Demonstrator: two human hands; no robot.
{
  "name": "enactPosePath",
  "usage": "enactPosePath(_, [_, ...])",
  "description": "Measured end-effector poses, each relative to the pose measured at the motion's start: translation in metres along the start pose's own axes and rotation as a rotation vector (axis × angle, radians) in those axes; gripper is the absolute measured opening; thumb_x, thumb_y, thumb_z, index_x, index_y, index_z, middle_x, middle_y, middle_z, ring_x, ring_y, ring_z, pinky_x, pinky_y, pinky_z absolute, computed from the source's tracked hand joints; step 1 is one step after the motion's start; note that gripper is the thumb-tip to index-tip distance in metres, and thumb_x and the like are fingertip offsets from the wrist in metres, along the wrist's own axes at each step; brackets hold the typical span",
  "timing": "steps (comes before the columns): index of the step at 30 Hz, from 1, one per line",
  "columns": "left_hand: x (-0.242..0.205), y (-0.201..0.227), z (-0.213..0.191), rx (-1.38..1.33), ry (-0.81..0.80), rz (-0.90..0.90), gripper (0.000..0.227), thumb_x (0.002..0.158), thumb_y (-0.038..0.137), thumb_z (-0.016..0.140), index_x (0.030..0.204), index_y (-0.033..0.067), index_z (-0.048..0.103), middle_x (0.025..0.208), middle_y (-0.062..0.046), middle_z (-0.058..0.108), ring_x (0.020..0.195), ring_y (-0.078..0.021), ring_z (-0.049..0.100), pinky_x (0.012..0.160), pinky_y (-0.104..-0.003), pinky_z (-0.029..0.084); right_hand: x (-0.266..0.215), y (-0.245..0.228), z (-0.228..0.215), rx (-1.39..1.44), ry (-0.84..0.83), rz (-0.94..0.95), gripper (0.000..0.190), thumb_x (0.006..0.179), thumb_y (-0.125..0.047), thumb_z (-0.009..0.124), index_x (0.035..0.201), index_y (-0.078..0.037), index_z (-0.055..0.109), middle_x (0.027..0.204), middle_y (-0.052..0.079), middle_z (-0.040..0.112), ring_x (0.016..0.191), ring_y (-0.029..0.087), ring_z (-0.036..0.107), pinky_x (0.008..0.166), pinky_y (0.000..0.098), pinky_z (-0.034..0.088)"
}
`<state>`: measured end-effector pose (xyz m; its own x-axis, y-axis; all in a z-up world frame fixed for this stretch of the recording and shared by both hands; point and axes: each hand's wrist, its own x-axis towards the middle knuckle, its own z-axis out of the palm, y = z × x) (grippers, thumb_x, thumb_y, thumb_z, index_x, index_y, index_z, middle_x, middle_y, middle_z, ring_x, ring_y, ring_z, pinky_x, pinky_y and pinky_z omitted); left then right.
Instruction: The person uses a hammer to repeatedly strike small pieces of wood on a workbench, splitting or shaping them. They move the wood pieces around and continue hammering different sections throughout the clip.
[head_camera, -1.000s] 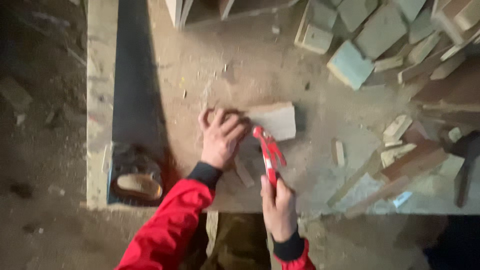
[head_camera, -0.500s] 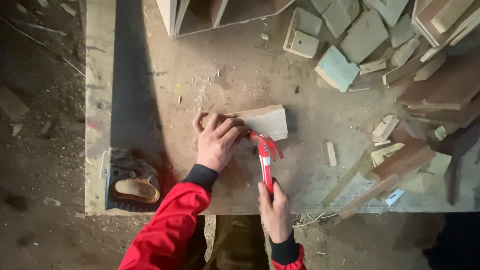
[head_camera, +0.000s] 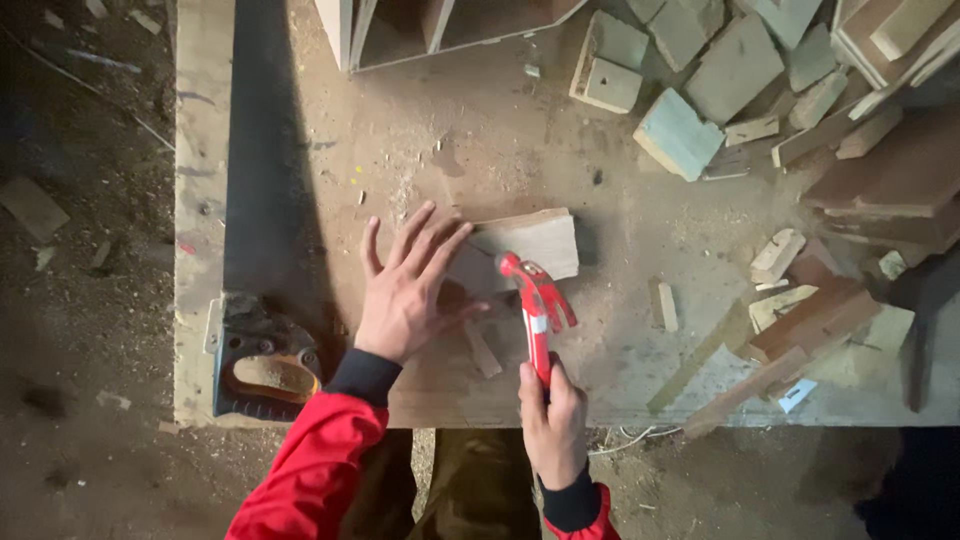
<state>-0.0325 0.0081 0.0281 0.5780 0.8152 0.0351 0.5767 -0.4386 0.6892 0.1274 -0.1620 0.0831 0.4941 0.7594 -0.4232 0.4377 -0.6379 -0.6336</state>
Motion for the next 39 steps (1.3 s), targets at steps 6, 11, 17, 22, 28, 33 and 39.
enactPosePath(6, [-0.006, -0.004, 0.002, 0.335, -0.077, -0.033, 0.087, 0.080, 0.043, 0.074, 0.159, 0.0259, 0.042, 0.159, 0.008, 0.046, 0.153, -0.0169, 0.034, 0.125, -0.059, 0.004, -0.006, 0.008, -0.007, 0.011, 0.053, -0.076, 0.019, 0.101, -0.021, 0.061, 0.092, -0.004, 0.061, 0.062, 0.009, 0.061, 0.052, 0.023, 0.061, 0.050, 0.0393, 0.046])
enactPosePath(11, [-0.016, -0.010, 0.006, 0.077, -0.069, -0.060, 0.086, 0.080, 0.030, 0.072, 0.158, 0.0170, 0.037, 0.154, 0.001, 0.050, 0.151, -0.0201, 0.034, 0.121, -0.061, 0.001, -0.040, 0.018, -0.020, 0.497, 0.251, -0.295, 0.019, 0.102, -0.021, 0.057, 0.101, -0.002, 0.061, 0.067, 0.003, 0.063, 0.053, 0.006, 0.053, 0.044, 0.0291, 0.044])
enactPosePath(17, [-0.011, -0.008, 0.003, -0.018, -0.047, -0.099, 0.086, 0.078, 0.021, 0.063, 0.159, 0.0126, 0.036, 0.150, -0.002, 0.056, 0.152, -0.0201, 0.036, 0.123, -0.061, 0.001, -0.022, 0.024, 0.002, -0.111, 0.166, -0.228, 0.019, 0.101, -0.024, 0.060, 0.104, -0.006, 0.066, 0.069, 0.012, 0.067, 0.062, 0.029, 0.067, 0.058, 0.0433, 0.050])
enactPosePath(22, [-0.013, -0.010, 0.003, 0.023, -0.005, -0.064, 0.068, 0.093, 0.001, 0.051, 0.159, 0.0134, 0.039, 0.151, 0.000, 0.058, 0.153, -0.0187, 0.037, 0.124, -0.058, 0.000, -0.006, 0.019, 0.009, -0.139, 0.076, -0.037, 0.022, 0.100, -0.027, 0.061, 0.099, -0.005, 0.063, 0.068, 0.020, 0.061, 0.059, 0.040, 0.062, 0.055, 0.0461, 0.046])
enactPosePath(28, [-0.011, -0.010, 0.002, 0.069, -0.002, -0.081, 0.067, 0.093, 0.000, 0.051, 0.158, 0.0145, 0.040, 0.152, 0.001, 0.058, 0.152, -0.0167, 0.039, 0.124, -0.057, 0.003, -0.008, 0.009, 0.007, -0.142, 0.073, -0.056, 0.024, 0.099, -0.029, 0.062, 0.100, -0.004, 0.063, 0.068, 0.021, 0.061, 0.062, 0.041, 0.063, 0.055, 0.0462, 0.046])
enactPosePath(33, [-0.010, -0.013, 0.004, 0.104, -0.064, -0.117, 0.073, 0.087, 0.001, 0.052, 0.158, 0.0161, 0.040, 0.151, 0.001, 0.057, 0.152, -0.0151, 0.037, 0.124, -0.059, 0.002, -0.003, 0.015, 0.012, -0.151, 0.065, -0.063, 0.024, 0.099, -0.028, 0.061, 0.103, -0.004, 0.063, 0.067, 0.021, 0.061, 0.063, 0.042, 0.063, 0.057, 0.0473, 0.045])
enactPosePath(39, [-0.009, -0.016, 0.006, 0.051, -0.074, -0.101, 0.087, 0.076, 0.022, 0.065, 0.159, 0.0177, 0.036, 0.154, 0.000, 0.052, 0.151, -0.0146, 0.035, 0.123, -0.062, 0.001, -0.011, 0.017, -0.004, 0.078, 0.058, -0.012, 0.020, 0.098, -0.023, 0.062, 0.096, -0.003, 0.066, 0.065, 0.014, 0.067, 0.054, 0.027, 0.065, 0.048, 0.0363, 0.048])
